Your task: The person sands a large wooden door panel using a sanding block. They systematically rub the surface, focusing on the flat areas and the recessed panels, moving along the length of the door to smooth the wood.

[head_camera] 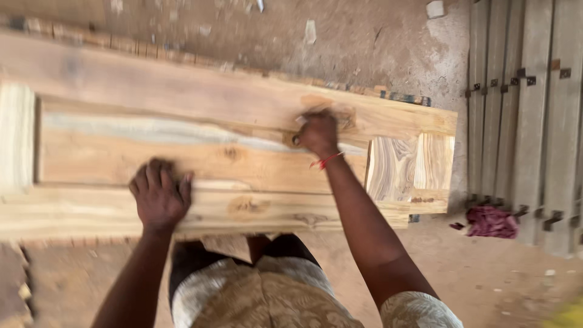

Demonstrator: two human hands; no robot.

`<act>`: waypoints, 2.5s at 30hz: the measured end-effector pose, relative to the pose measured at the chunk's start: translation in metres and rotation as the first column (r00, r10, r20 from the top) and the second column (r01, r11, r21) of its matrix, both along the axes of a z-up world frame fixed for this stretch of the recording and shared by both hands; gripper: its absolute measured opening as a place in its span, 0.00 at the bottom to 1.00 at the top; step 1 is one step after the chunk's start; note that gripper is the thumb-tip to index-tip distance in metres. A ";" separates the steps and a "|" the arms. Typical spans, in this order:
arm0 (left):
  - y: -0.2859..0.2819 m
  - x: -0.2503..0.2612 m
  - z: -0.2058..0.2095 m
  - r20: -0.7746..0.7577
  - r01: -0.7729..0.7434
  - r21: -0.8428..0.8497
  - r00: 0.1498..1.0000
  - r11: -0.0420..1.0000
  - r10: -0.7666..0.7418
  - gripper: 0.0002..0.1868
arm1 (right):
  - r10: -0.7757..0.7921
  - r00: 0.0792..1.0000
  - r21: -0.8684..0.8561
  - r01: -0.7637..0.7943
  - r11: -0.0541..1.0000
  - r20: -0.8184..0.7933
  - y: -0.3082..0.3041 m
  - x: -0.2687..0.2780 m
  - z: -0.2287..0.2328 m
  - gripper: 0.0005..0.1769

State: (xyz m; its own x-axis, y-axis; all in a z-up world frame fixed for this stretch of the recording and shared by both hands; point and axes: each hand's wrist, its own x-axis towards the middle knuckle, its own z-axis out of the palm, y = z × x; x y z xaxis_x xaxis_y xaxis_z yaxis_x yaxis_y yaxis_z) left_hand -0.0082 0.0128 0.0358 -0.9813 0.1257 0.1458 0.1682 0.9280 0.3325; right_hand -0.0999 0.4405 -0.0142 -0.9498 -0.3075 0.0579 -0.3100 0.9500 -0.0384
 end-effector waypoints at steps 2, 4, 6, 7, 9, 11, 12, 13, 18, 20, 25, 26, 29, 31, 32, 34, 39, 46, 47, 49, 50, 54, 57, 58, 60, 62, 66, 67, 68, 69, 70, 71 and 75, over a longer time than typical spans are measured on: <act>-0.003 0.005 -0.015 -0.036 -0.007 0.005 0.999 1.000 0.008 0.25 | -0.121 0.989 -0.163 0.133 0.978 0.080 -0.023 0.011 0.024 0.22; -0.005 0.000 -0.026 -0.024 -0.001 -0.083 1.000 0.997 -0.001 0.26 | -0.104 0.990 -0.302 0.129 0.945 0.095 -0.014 0.015 0.053 0.21; -0.008 0.007 -0.028 -0.011 -0.016 -0.106 1.000 0.994 0.015 0.26 | -0.098 0.993 -0.588 0.117 0.800 0.065 0.010 0.034 0.073 0.27; -0.006 0.007 -0.029 -0.020 -0.025 -0.084 1.000 0.996 0.024 0.26 | -0.170 0.982 -0.585 0.188 0.789 0.086 0.024 0.048 0.080 0.23; -0.005 0.007 -0.030 -0.033 -0.033 -0.054 0.999 0.998 0.032 0.26 | -0.363 0.889 -0.509 0.458 0.729 0.279 0.051 0.082 0.093 0.19; -0.005 0.009 -0.030 -0.032 -0.036 -0.039 0.999 0.999 0.035 0.27 | -0.547 0.637 -0.389 0.769 0.508 0.544 0.073 0.133 0.100 0.19; -0.003 0.006 -0.033 -0.022 -0.041 -0.061 0.999 0.997 0.040 0.28 | -0.559 0.697 -0.486 0.716 0.502 0.450 0.080 0.159 0.100 0.19; -0.005 0.005 -0.035 -0.004 -0.041 -0.088 0.999 0.995 0.041 0.29 | -0.546 0.587 -0.533 0.800 0.275 0.598 0.086 0.188 0.099 0.20; -0.007 0.008 -0.042 0.014 -0.038 -0.095 0.999 0.995 0.039 0.29 | -0.569 0.376 -0.515 0.852 -0.098 0.731 0.106 0.300 0.089 0.23; -0.007 0.008 -0.041 0.003 -0.028 -0.084 1.000 0.996 0.029 0.28 | -0.598 0.377 -0.519 0.851 -0.079 0.708 0.107 0.338 0.095 0.23; -0.007 0.009 -0.037 -0.013 -0.021 -0.069 1.000 0.997 0.020 0.28 | -0.666 0.316 -0.455 0.889 -0.039 0.675 0.107 0.393 0.122 0.21; -0.008 0.009 -0.036 -0.032 -0.016 -0.071 0.999 0.997 0.014 0.27 | -0.674 0.354 -0.487 0.873 -0.010 0.648 0.107 0.403 0.128 0.20; -0.007 0.009 -0.033 -0.061 -0.017 -0.045 0.998 0.999 0.014 0.27 | -0.727 0.329 -0.483 0.875 -0.005 0.603 0.099 0.439 0.143 0.19; -0.007 0.011 -0.031 -0.067 -0.018 -0.045 0.998 0.999 0.015 0.28 | -0.769 0.276 -0.454 0.891 -0.020 0.576 0.096 0.461 0.153 0.19; -0.007 0.012 -0.031 -0.070 -0.021 -0.046 0.997 0.999 0.017 0.28 | -0.789 0.253 -0.441 0.897 -0.026 0.561 0.092 0.475 0.158 0.19; -0.009 0.012 -0.033 -0.058 -0.006 -0.024 0.998 1.000 0.004 0.28 | -0.816 0.203 -0.384 0.923 -0.026 0.542 0.085 0.501 0.166 0.20; -0.012 0.011 -0.040 -0.123 0.015 -0.071 0.992 0.997 -0.024 0.28 | -0.811 0.254 -0.495 0.867 -0.050 0.527 0.072 0.577 0.170 0.18; -0.012 0.014 -0.041 -0.064 0.065 -0.028 0.996 0.997 -0.067 0.25 | -0.856 0.012 -0.385 0.896 -0.220 0.517 0.060 0.659 0.169 0.18; -0.012 0.015 -0.042 -0.075 0.076 -0.016 0.994 0.997 -0.077 0.26 | -0.852 -0.009 -0.385 0.890 -0.245 0.523 0.058 0.667 0.170 0.18; -0.015 0.015 -0.047 -0.096 0.091 0.007 0.991 0.996 -0.090 0.26 | -0.848 -0.031 -0.385 0.882 -0.273 0.529 0.054 0.681 0.167 0.18; -0.016 0.012 -0.049 -0.102 0.091 0.011 0.991 0.996 -0.089 0.26 | -0.845 -0.038 -0.385 0.879 -0.283 0.533 0.053 0.687 0.165 0.18; -0.009 0.009 -0.054 -0.134 0.071 0.077 0.989 0.995 -0.060 0.23 | -0.803 -0.104 -0.344 0.866 -0.363 0.587 0.065 0.696 0.147 0.19; 0.002 0.022 -0.058 -0.165 0.071 0.133 0.985 0.989 -0.048 0.20 | -0.793 -0.056 -0.339 0.884 -0.322 0.606 0.082 0.691 0.135 0.19; 0.010 0.033 -0.061 -0.174 0.069 0.147 0.984 0.987 -0.043 0.20 | -0.784 -0.034 -0.343 0.887 -0.309 0.619 0.088 0.686 0.131 0.19; 0.030 0.060 -0.056 -0.186 0.094 0.152 0.980 0.984 -0.065 0.22 | -0.768 0.024 -0.352 0.898 -0.266 0.641 0.106 0.670 0.128 0.19; 0.052 0.094 -0.040 -0.171 0.124 0.172 0.981 0.977 -0.094 0.21 | -0.750 0.083 -0.368 0.903 -0.222 0.656 0.122 0.647 0.127 0.19; 0.100 0.143 -0.005 -0.105 0.202 0.265 0.978 0.943 -0.180 0.18 | -0.679 0.356 -0.529 0.847 -0.055 0.642 0.146 0.578 0.126 0.19; 0.111 0.150 0.001 -0.092 0.221 0.289 0.975 0.931 -0.203 0.19 | -0.686 0.403 -0.536 0.844 0.023 0.605 0.150 0.555 0.126 0.18; 0.122 0.154 0.006 -0.064 0.208 0.322 0.978 0.924 -0.198 0.19 | -0.687 0.481 -0.542 0.827 0.150 0.544 0.155 0.530 0.125 0.19; 0.134 0.153 0.010 -0.041 0.197 0.354 0.980 0.914 -0.195 0.19 | -0.674 0.562 -0.544 0.793 0.274 0.480 0.160 0.503 0.124 0.21; 0.147 0.151 0.012 -0.019 0.184 0.386 0.981 0.904 -0.192 0.20 | -0.638 0.673 -0.561 0.712 0.423 0.374 0.164 0.478 0.123 0.22; 0.161 0.146 0.012 -0.016 0.179 0.395 0.982 0.901 -0.188 0.20 | -0.580 0.772 -0.561 0.610 0.559 0.262 0.167 0.453 0.122 0.23; 0.216 0.128 0.001 -0.061 0.221 0.394 0.975 0.892 -0.214 0.22 | -0.442 0.889 -0.453 0.443 0.773 0.115 0.177 0.367 0.116 0.32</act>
State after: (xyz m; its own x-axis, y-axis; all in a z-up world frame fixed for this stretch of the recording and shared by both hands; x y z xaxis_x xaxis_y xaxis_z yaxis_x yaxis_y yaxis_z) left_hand 0.1198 0.2287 0.0371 -0.9333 0.2645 0.2430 0.3589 0.6598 0.6602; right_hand 0.2673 0.6173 0.1017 -0.9746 0.2087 0.0815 0.1411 0.8543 -0.5003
